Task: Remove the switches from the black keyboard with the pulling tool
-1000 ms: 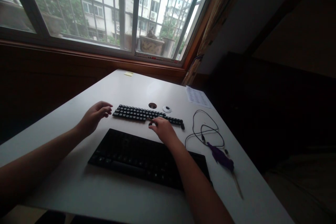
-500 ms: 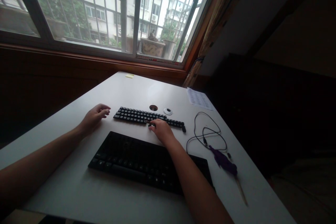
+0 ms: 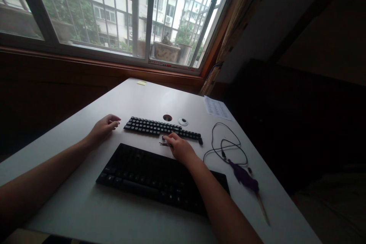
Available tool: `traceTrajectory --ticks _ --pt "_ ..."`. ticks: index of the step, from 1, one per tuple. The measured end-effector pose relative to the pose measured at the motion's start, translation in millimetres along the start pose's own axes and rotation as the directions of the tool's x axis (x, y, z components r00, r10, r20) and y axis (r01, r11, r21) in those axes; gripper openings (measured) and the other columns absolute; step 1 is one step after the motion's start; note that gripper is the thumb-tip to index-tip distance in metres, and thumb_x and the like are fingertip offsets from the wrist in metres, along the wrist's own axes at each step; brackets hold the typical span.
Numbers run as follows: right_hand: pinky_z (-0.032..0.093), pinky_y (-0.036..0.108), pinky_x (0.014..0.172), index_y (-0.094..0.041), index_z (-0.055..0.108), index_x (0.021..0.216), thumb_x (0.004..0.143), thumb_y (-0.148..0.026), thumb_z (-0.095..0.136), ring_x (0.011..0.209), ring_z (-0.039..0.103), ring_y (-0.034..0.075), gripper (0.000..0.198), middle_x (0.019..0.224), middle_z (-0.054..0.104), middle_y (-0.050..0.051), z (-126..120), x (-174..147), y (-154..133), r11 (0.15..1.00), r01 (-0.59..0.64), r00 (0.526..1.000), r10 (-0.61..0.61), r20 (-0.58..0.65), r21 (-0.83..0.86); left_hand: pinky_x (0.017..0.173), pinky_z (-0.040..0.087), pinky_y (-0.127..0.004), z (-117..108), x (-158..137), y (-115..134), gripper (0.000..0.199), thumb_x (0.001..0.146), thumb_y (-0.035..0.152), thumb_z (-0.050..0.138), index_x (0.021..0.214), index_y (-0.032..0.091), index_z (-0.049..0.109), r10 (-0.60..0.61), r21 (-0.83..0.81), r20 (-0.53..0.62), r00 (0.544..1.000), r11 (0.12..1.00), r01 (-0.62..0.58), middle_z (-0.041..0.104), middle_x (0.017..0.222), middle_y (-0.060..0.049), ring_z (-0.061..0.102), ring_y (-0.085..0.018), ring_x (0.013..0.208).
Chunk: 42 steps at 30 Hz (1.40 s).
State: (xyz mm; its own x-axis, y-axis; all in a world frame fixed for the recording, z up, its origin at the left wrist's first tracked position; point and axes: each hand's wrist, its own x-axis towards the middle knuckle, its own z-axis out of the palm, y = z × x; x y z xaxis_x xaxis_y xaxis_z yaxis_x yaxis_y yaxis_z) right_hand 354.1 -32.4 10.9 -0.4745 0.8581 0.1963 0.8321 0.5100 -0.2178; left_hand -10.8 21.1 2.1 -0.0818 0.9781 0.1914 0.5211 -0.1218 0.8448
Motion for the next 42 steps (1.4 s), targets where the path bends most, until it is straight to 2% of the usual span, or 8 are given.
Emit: traceTrajectory --ticks 14,19,24,28,42 --pt "0.050 0.028 0.090 -0.027 0.056 0.135 0.088 -0.011 0.052 0.103 0.064 0.018 0.050 0.126 0.060 0.004 6 16 -7 0.997 -0.061 0.998 0.062 -0.025 0.039 0.066 0.049 -0.032 -1 -4 9 0.036 0.076 0.044 0.054 0.098 0.018 0.065 -0.011 0.056 0.032 0.999 0.998 0.009 0.067 0.086 -0.006 0.064 -0.023 0.075" --pt "0.050 0.029 0.089 -0.026 0.057 0.135 0.089 -0.012 0.052 0.103 0.064 0.019 0.049 0.124 0.061 0.005 7 18 -7 0.997 -0.075 0.997 0.076 -0.024 0.022 0.070 0.050 -0.034 0 -4 12 0.034 0.075 0.042 0.055 0.098 0.018 0.064 -0.021 0.055 0.036 0.999 0.998 0.019 0.068 0.090 -0.007 0.066 -0.025 0.080" --pt "0.050 0.029 0.088 -0.027 0.057 0.135 0.088 -0.012 0.053 0.101 0.065 0.020 0.050 0.125 0.061 0.005 7 19 -7 0.996 -0.089 0.996 0.089 -0.003 0.005 0.080 0.051 -0.037 2 -4 13 0.028 0.074 0.038 0.056 0.092 0.018 0.061 0.048 0.097 0.012 0.999 0.994 -0.049 0.067 0.093 -0.008 0.065 -0.026 0.087" --pt "0.050 0.028 0.089 -0.029 0.057 0.134 0.087 -0.010 0.054 0.103 0.065 0.020 0.052 0.128 0.061 0.003 7 21 -7 0.996 -0.092 0.996 0.092 -0.005 0.009 0.081 0.052 -0.037 4 -7 13 0.026 0.076 0.037 0.055 0.093 0.018 0.060 0.102 0.117 0.023 0.995 0.988 -0.104 0.067 0.095 -0.008 0.065 -0.025 0.089" --pt "0.051 0.030 0.089 -0.030 0.056 0.135 0.088 -0.010 0.052 0.103 0.066 0.021 0.051 0.130 0.062 0.002 5 18 -6 0.995 -0.098 0.995 0.098 -0.025 0.009 0.079 0.052 -0.037 7 -9 11 0.025 0.077 0.034 0.055 0.095 0.018 0.060 0.129 0.127 0.048 0.991 0.983 -0.134 0.065 0.095 -0.009 0.065 -0.025 0.087"
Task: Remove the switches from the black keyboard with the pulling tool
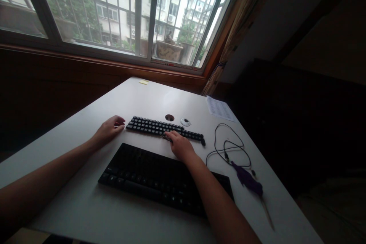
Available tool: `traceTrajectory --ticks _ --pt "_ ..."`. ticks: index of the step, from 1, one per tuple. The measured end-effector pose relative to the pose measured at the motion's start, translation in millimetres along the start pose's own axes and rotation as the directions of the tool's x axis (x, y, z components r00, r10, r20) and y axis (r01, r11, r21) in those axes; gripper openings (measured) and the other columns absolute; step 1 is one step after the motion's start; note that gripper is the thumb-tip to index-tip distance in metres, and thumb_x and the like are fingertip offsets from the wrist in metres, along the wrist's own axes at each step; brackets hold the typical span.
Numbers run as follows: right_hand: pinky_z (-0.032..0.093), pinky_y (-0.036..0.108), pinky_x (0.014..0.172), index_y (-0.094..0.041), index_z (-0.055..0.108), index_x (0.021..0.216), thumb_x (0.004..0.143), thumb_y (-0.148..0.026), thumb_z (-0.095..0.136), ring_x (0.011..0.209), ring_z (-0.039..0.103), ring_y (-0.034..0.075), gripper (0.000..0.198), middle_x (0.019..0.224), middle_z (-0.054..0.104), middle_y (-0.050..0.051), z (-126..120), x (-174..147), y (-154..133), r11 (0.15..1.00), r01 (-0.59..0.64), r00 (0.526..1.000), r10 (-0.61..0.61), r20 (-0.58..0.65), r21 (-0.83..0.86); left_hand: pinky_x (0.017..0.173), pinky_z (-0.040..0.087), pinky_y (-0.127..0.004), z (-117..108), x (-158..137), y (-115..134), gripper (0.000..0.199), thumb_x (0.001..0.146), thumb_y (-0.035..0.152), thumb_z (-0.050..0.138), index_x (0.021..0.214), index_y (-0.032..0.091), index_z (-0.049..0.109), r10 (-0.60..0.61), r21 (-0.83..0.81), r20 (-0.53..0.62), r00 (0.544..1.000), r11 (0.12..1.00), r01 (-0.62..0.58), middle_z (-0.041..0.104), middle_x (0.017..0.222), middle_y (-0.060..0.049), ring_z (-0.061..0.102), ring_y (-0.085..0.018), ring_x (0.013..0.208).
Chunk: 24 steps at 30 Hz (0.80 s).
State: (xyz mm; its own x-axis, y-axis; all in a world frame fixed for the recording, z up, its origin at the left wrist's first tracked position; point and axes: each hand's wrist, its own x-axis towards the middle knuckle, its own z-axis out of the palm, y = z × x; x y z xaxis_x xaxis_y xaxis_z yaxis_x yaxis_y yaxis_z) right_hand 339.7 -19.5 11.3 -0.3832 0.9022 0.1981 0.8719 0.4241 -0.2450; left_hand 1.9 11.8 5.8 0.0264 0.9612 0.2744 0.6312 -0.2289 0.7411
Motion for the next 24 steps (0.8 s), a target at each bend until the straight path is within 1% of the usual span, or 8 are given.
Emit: traceTrajectory --ticks 6,13,24 --pt "0.051 0.029 0.087 -0.031 0.057 0.134 0.088 -0.011 0.051 0.102 0.066 0.020 0.051 0.132 0.060 0.001 1.4 0.7 -0.1 0.999 0.006 1.000 -0.005 0.014 -0.034 0.079 0.053 -0.036 0.1 0.2 -1.0 0.026 0.078 0.034 0.055 0.097 0.017 0.060 0.001 0.011 0.009 1.000 1.000 -0.001 0.066 0.095 -0.009 0.065 -0.025 0.088" --pt "0.050 0.029 0.089 -0.032 0.053 0.138 0.088 -0.012 0.049 0.106 0.065 0.019 0.054 0.136 0.057 0.000 3.2 2.0 1.1 0.997 -0.005 0.998 0.009 0.057 -0.074 0.078 0.054 -0.035 1.9 1.3 -3.7 0.027 0.078 0.035 0.055 0.097 0.017 0.060 0.016 0.037 0.003 1.000 0.999 -0.016 0.066 0.092 -0.008 0.065 -0.023 0.085" --pt "0.051 0.028 0.088 -0.033 0.052 0.137 0.089 -0.011 0.049 0.104 0.065 0.019 0.053 0.135 0.058 -0.001 2.8 0.9 0.4 0.997 -0.005 0.999 0.008 0.053 -0.071 0.077 0.055 -0.035 3.7 1.0 -5.7 0.026 0.079 0.035 0.055 0.096 0.016 0.060 0.052 0.035 0.002 0.999 0.998 -0.052 0.066 0.092 -0.008 0.066 -0.023 0.084"
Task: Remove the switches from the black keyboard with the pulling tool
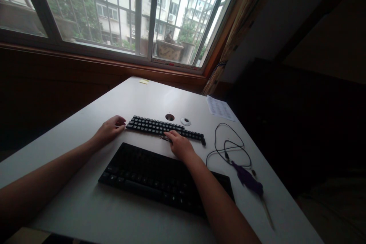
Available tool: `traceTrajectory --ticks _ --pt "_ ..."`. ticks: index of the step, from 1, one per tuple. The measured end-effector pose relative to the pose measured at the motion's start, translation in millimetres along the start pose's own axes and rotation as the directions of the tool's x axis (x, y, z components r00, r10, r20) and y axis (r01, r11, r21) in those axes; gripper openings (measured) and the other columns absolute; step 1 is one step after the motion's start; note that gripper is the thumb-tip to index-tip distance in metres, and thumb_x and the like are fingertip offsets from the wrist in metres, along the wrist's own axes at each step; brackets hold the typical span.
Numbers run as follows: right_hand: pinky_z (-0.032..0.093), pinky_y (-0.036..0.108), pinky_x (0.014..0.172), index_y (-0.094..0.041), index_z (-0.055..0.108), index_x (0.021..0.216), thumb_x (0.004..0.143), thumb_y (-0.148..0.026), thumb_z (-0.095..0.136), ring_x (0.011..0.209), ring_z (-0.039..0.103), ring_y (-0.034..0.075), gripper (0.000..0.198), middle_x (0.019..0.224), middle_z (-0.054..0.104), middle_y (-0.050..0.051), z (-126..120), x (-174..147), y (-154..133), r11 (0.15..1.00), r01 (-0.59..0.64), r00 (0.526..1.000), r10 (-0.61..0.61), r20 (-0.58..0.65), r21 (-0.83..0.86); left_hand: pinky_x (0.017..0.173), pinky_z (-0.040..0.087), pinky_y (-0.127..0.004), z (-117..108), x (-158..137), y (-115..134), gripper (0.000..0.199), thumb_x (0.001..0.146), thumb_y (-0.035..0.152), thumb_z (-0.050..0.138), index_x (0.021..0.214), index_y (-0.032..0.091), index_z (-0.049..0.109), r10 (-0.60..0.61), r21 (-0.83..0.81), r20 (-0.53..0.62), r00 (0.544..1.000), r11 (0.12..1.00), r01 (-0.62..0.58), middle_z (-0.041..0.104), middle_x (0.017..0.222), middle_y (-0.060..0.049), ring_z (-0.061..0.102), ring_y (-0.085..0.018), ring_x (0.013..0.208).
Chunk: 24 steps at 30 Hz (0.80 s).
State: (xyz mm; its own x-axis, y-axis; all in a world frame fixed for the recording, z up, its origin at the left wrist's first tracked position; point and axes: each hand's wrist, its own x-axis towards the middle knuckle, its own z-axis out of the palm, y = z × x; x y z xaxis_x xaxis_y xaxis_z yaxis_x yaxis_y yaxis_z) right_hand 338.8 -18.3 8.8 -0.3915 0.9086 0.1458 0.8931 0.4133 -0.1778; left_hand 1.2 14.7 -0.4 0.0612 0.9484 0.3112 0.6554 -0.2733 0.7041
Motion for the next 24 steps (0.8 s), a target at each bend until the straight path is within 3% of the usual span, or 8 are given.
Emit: traceTrajectory --ticks 24 --pt "0.051 0.028 0.089 -0.032 0.054 0.136 0.089 -0.012 0.049 0.103 0.065 0.019 0.051 0.132 0.060 0.000 -0.1 -0.6 0.8 0.998 0.020 0.999 -0.019 -0.031 0.055 0.078 0.056 -0.037 0.8 -0.8 -1.4 0.025 0.080 0.035 0.054 0.096 0.016 0.059 0.028 -0.017 -0.005 1.000 0.999 -0.028 0.065 0.093 -0.009 0.065 -0.023 0.084"
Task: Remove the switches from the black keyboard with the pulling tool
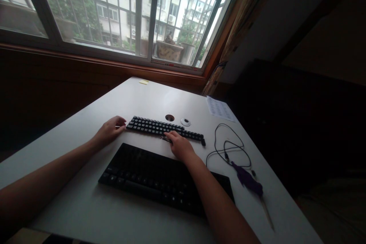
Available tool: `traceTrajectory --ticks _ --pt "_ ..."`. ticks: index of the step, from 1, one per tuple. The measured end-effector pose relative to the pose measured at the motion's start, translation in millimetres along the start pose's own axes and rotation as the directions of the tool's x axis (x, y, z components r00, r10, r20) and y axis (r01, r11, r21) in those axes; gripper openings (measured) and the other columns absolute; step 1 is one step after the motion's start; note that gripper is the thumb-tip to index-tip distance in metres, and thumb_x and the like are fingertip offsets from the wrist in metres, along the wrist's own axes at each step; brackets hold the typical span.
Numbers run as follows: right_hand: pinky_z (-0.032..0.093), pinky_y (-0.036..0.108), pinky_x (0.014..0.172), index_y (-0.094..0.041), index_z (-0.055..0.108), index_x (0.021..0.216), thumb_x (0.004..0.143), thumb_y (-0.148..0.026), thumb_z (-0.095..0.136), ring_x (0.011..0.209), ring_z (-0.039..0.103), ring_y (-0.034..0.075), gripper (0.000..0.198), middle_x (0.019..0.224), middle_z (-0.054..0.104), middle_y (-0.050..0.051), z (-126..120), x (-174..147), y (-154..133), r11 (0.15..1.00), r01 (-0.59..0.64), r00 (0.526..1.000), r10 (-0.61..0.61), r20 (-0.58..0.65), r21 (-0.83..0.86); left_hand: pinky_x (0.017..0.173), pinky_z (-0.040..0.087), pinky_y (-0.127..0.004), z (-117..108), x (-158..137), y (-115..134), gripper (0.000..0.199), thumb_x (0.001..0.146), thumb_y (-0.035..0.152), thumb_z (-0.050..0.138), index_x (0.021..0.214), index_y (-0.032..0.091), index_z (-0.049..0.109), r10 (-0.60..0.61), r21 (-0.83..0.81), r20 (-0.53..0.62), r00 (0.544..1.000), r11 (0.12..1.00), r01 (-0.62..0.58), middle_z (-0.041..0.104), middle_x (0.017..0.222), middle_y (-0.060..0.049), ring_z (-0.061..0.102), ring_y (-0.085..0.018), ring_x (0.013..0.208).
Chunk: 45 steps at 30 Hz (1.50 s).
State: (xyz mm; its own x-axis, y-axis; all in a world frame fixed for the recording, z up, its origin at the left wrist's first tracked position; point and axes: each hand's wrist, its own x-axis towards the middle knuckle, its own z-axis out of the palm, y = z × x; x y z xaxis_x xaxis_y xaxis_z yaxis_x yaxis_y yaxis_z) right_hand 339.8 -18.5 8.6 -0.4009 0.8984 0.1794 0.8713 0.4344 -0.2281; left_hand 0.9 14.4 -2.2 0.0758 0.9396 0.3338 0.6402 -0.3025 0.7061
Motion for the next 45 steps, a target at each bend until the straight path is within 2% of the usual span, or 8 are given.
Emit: traceTrajectory --ticks 9,15,45 --pt "0.051 0.030 0.089 -0.030 0.052 0.139 0.088 -0.014 0.050 0.104 0.065 0.020 0.053 0.134 0.058 0.001 -3 0 -4 0.998 -0.013 0.999 0.015 0.037 -0.057 0.078 0.056 -0.037 -1 0 2 0.024 0.081 0.034 0.054 0.097 0.016 0.059 -0.003 0.002 0.014 1.000 1.000 0.003 0.065 0.094 -0.009 0.065 -0.023 0.086" --pt "0.050 0.031 0.091 -0.032 0.048 0.142 0.090 -0.016 0.050 0.104 0.064 0.020 0.054 0.137 0.056 0.001 -5 0 -8 0.995 -0.048 0.996 0.054 0.072 -0.087 0.079 0.056 -0.037 0 0 1 0.024 0.080 0.033 0.055 0.097 0.017 0.059 -0.002 -0.004 0.005 1.000 1.000 0.002 0.066 0.094 -0.009 0.066 -0.023 0.085" --pt "0.050 0.030 0.088 -0.031 0.048 0.141 0.088 -0.017 0.051 0.101 0.066 0.020 0.055 0.136 0.055 0.003 -5 1 -13 0.990 -0.039 0.996 0.050 0.080 -0.138 0.077 0.056 -0.036 -1 -1 5 0.023 0.081 0.034 0.056 0.097 0.017 0.059 0.008 0.007 0.012 1.000 1.000 -0.008 0.066 0.095 -0.009 0.066 -0.023 0.087"
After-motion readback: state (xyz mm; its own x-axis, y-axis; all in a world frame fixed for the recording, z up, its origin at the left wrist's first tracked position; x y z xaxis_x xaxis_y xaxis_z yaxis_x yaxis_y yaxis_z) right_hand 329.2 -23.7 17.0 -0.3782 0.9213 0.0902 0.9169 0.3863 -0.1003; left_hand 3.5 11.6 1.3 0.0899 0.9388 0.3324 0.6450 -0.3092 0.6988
